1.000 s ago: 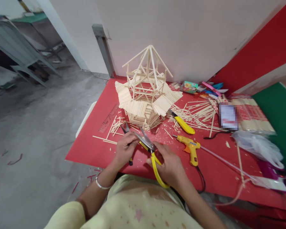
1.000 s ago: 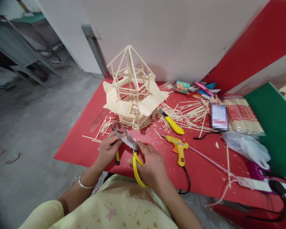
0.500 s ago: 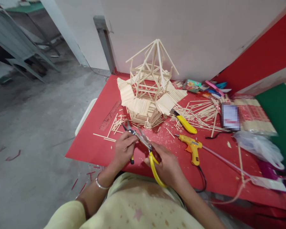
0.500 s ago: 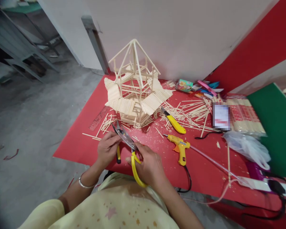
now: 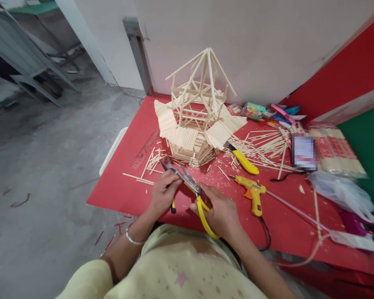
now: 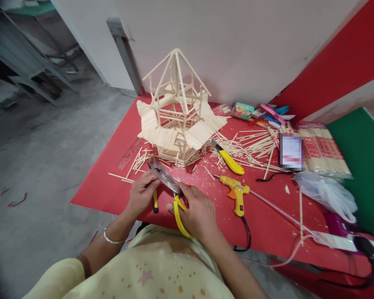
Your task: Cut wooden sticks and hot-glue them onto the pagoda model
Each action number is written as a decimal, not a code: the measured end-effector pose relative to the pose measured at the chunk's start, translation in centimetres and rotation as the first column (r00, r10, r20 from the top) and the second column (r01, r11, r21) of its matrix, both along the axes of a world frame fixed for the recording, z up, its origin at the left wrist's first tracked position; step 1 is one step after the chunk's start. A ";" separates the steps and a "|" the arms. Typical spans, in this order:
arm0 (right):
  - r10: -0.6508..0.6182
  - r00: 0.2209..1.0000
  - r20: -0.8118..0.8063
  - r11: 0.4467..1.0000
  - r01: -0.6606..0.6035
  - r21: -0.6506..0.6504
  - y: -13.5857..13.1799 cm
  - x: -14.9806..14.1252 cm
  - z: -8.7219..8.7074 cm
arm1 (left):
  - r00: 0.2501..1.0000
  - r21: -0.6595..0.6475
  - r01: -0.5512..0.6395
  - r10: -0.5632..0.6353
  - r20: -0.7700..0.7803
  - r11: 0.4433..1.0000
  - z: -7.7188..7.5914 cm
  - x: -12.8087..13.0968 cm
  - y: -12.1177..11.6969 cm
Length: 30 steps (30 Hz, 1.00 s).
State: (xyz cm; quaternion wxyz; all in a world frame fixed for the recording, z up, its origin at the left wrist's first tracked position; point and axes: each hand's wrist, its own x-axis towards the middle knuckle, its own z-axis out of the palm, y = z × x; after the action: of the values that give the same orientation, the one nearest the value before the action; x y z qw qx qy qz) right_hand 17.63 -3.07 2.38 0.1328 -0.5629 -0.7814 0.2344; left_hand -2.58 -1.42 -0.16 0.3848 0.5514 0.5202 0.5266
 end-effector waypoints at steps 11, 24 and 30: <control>-0.043 0.973 0.228 0.981 -0.002 0.195 -0.3 1.1 -0.9 | 0.989 -0.043 0.140 -0.142 -0.039 0.989 0.3 -0.4 0.2; -0.046 0.983 0.176 0.984 0.014 0.180 -1.1 1.9 -1.9 | 0.895 -0.386 0.306 -0.125 0.428 0.870 -1.3 0.2 -0.6; -0.044 0.994 0.103 0.996 0.035 0.087 -1.4 2.4 -1.8 | 0.871 -0.405 0.292 -0.067 0.487 0.866 0.3 0.9 -0.3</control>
State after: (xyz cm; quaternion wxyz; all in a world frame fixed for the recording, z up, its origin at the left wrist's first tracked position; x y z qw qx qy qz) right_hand 20.06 -4.46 0.56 0.1199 -0.5837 -0.7852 0.1685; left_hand -1.69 -1.70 0.18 0.6657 0.3502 0.4706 0.4613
